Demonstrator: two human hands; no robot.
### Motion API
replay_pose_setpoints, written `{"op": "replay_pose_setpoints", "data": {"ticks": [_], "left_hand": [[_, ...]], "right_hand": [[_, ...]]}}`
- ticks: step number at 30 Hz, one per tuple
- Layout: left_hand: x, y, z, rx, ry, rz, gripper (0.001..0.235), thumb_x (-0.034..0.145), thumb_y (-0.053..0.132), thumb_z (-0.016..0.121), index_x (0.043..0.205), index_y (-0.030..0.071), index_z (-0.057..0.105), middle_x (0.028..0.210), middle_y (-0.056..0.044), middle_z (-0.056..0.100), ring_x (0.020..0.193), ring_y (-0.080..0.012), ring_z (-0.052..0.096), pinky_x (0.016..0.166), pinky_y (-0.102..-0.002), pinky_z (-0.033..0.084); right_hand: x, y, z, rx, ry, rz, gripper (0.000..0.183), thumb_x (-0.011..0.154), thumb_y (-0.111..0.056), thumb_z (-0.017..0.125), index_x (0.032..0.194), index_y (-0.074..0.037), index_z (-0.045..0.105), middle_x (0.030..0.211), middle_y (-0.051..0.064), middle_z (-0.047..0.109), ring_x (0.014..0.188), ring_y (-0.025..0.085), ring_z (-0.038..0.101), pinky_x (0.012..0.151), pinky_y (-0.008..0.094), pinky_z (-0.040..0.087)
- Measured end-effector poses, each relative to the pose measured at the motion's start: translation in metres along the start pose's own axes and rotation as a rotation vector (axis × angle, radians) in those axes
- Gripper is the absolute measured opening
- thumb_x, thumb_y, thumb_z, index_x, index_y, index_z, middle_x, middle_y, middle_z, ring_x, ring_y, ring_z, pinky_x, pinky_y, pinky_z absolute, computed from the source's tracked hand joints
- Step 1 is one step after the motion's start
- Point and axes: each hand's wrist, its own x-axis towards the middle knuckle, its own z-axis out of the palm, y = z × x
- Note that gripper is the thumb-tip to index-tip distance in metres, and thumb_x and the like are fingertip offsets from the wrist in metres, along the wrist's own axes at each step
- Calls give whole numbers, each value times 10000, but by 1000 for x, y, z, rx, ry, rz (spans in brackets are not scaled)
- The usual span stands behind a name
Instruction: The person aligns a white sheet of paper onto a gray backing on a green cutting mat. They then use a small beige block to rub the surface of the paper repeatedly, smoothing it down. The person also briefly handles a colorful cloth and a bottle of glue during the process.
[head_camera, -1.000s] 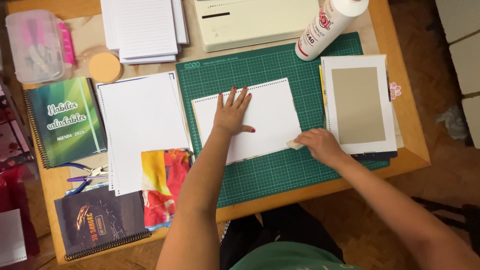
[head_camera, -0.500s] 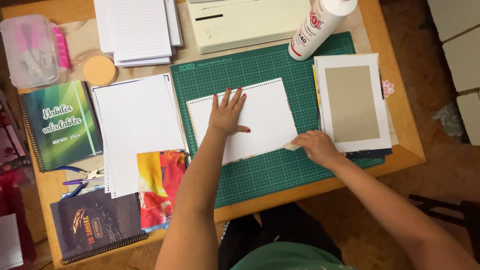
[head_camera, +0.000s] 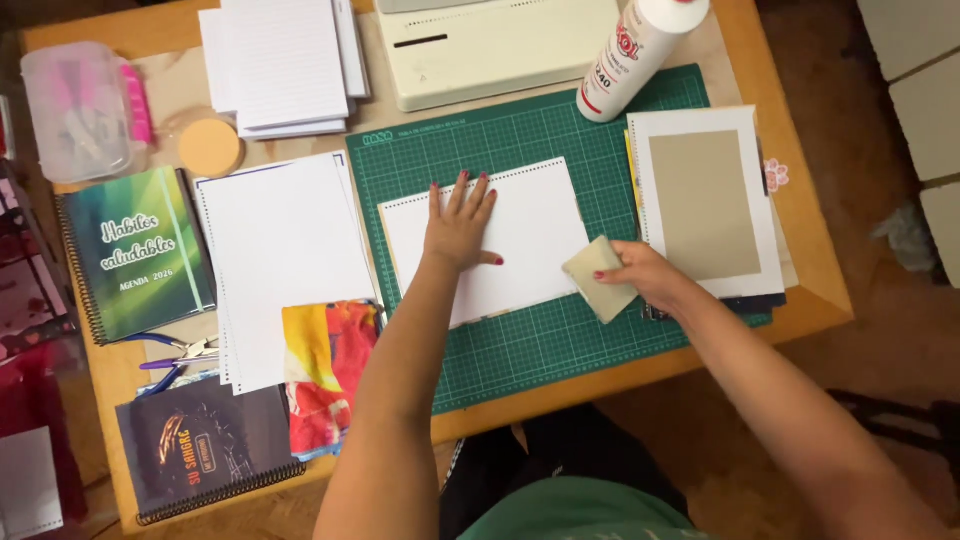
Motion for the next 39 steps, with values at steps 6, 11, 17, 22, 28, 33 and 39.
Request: {"op": "replay_pose_setpoints", "data": {"ticks": [6, 11, 17, 22, 28, 33, 39], "left_hand": [[-10, 9, 22, -96, 246, -50, 1057, 790, 646, 716, 1628, 300, 172, 1723, 13, -6, 1576, -290, -57, 1222, -701, -10], [-80, 15, 30, -452, 411, -187, 722, 926, 450, 670, 1537, 186, 392, 1700, -76, 145, 1562, -347, 78, 1221, -678, 83], [-160, -10, 80, -510, 752, -354, 284, 885, 267, 701, 1156, 183, 705, 1376, -67, 526, 1397, -361, 420, 1137, -585, 308], [-212, -54, 118, -421, 908, -547, 127, 868, 280, 733, 984, 235, 757, 1110, -57, 602, 1119, -321, 591, 927, -467, 486], [-246, -73, 114, -424, 625, -990, 398, 875, 344, 719, 1236, 182, 675, 1253, -75, 573, 1122, -333, 574, 829, -488, 522], [-244, -101, 136, -573, 397, -1138, 691, 737, 612, 812, 1224, 170, 599, 987, -51, 676, 954, -320, 680, 787, -484, 498], [-269, -75, 74, -1313, 467, -1022, 415, 798, 365, 759, 1112, 96, 731, 984, -172, 751, 1011, -395, 706, 809, -479, 524]], "right_hand": [[26, 46, -7, 363, -168, 117, 433, 907, 28, 606, 1338, 5, 570, 1161, 165, 722, 943, 278, 747, 830, 453, 602], [39, 70, 16, 453, -158, 154, 431, 940, 2, 575, 1370, -9, 554, 1183, 161, 714, 982, 271, 743, 863, 424, 594], [46, 95, 65, 525, -110, 201, 437, 960, -51, 600, 1395, -62, 566, 1199, 134, 713, 1004, 253, 737, 888, 417, 594], [48, 117, 102, 511, -75, 246, 416, 973, -118, 625, 1387, -104, 588, 1221, 114, 709, 1045, 255, 728, 914, 445, 589], [38, 106, 145, 590, -62, 249, 415, 960, -103, 645, 1372, -87, 594, 1219, 110, 717, 1067, 260, 722, 935, 451, 584], [31, 92, 172, 629, -86, 243, 433, 966, -115, 648, 1391, -90, 569, 1255, 116, 705, 1097, 256, 713, 955, 465, 582], [0, 53, 218, 527, -45, 19, 520, 986, -120, 617, 1487, -135, 482, 1325, 139, 659, 1152, 266, 680, 980, 469, 561]]}}
